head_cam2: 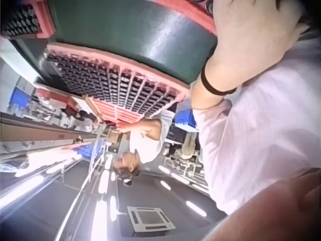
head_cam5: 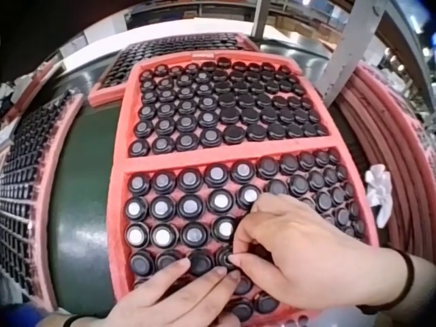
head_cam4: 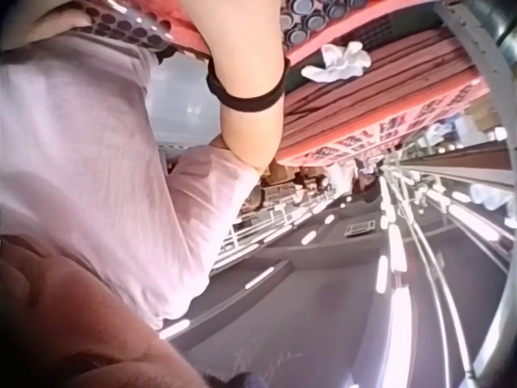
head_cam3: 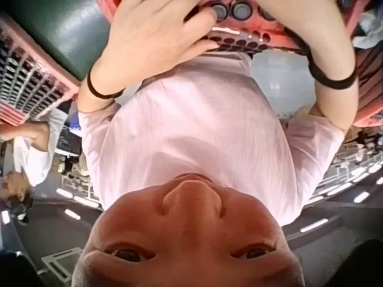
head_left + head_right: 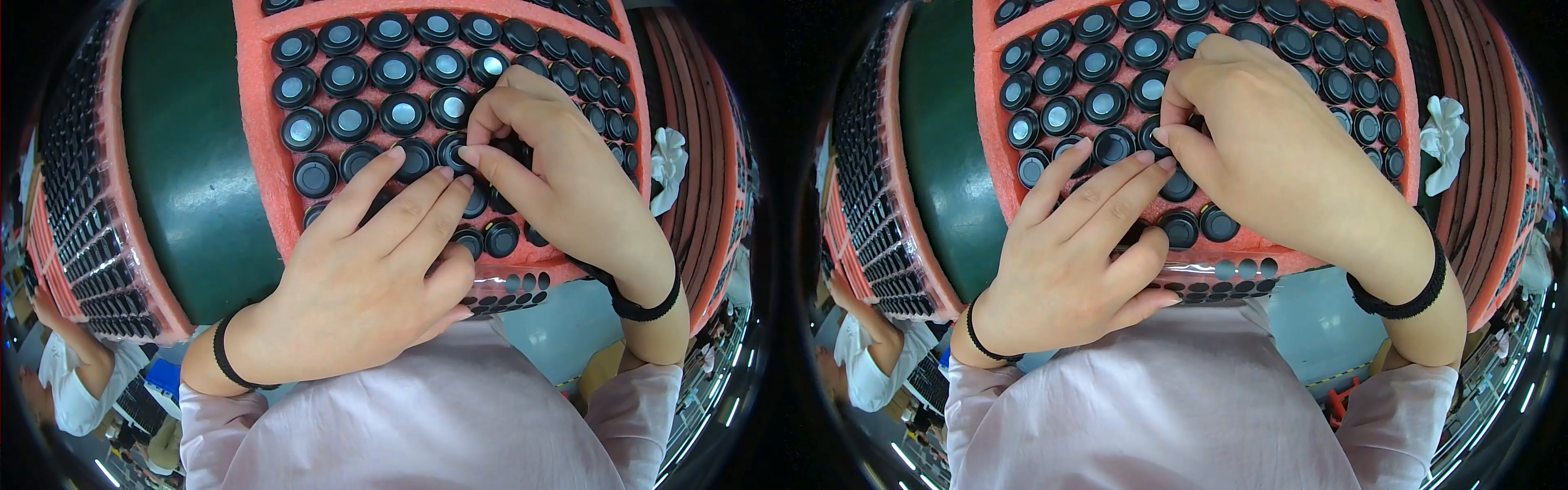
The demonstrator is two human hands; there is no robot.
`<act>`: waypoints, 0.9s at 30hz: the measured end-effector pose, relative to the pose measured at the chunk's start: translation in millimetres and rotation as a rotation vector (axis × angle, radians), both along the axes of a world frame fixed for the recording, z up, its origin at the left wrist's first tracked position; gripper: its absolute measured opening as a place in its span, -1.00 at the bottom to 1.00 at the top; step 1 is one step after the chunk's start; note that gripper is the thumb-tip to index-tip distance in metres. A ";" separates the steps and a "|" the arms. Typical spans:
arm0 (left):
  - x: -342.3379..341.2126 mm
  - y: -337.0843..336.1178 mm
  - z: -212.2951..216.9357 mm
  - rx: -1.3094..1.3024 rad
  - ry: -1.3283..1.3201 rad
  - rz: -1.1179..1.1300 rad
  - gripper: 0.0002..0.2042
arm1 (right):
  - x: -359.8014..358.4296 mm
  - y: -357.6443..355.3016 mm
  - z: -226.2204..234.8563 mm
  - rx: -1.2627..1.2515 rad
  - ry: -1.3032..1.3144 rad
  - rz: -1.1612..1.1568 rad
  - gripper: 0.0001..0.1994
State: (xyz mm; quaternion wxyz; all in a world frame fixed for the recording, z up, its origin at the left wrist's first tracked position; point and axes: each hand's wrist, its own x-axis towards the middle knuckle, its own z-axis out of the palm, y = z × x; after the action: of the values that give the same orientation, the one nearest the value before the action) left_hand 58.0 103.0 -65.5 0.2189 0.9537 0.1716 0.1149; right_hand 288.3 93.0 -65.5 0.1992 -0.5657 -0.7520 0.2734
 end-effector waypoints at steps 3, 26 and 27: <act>-0.5 0.2 -0.5 -0.008 0.001 -0.002 -0.61 | -1.3 0.3 -0.3 0.001 -0.009 0.001 -0.88; -3.8 -1.6 6.4 -0.032 -0.062 0.004 -0.60 | -6.5 -4.1 25.7 -0.076 0.044 -0.173 -0.88; -4.1 -1.9 7.5 -0.035 -0.085 0.010 -0.60 | -4.2 -7.6 30.2 -0.073 0.047 -0.172 -0.88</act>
State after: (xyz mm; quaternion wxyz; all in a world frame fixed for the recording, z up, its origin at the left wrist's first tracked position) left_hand 53.9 101.2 -57.9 0.2422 0.9430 0.1691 0.1535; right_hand 284.1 85.4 -35.4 0.2189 -0.6283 -0.6855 0.2958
